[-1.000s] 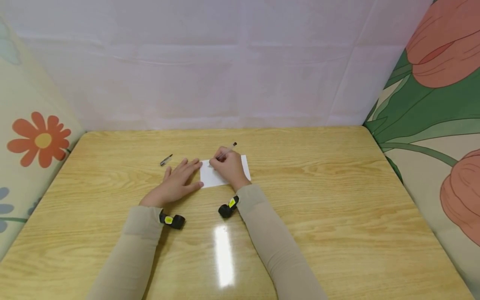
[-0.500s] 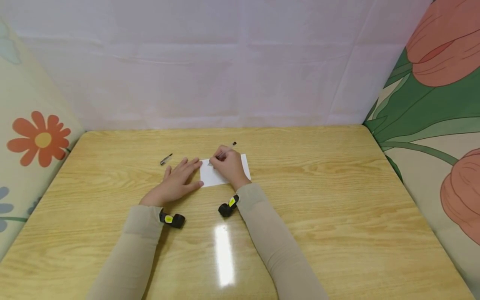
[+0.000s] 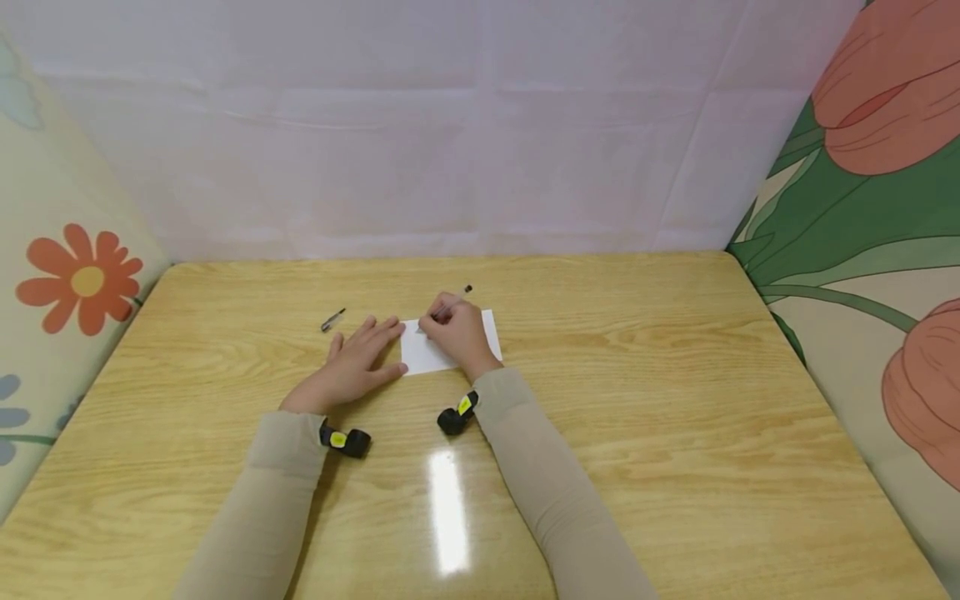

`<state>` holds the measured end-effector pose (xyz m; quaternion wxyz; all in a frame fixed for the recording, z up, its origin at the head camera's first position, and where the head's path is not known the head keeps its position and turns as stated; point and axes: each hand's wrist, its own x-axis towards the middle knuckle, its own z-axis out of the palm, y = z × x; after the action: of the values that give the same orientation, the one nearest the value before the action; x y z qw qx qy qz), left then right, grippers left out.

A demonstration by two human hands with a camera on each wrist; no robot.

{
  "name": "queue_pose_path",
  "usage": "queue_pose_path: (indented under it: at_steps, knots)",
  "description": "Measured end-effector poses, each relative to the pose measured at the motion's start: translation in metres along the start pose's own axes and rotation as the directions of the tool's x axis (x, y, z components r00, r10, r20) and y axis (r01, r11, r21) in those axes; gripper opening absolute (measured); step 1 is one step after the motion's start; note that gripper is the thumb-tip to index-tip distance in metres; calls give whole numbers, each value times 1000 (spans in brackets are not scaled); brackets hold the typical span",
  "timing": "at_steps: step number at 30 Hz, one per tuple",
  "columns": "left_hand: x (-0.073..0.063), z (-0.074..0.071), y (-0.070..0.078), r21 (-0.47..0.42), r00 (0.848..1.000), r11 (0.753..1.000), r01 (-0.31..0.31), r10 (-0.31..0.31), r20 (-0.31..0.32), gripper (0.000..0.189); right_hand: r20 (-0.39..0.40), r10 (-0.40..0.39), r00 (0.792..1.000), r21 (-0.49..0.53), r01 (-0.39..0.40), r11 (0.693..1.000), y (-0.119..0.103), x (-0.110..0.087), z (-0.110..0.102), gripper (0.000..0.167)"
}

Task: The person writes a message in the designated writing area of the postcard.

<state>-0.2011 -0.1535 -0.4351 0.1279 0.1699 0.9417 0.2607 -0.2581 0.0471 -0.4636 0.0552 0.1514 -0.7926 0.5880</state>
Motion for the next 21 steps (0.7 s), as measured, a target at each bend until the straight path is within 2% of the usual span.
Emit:
queue_pose_path:
  at_steps: [11,21]
  knots:
    - [0,2,-2,3,1000,1000,-8,8,-8,71,5,12,1000,26,-12,1000,0,0,0,9]
    - [-1,0,0,1,1000,1000,-6,6,-5,71,11,7,1000,5,-7,1000,0,0,1,6]
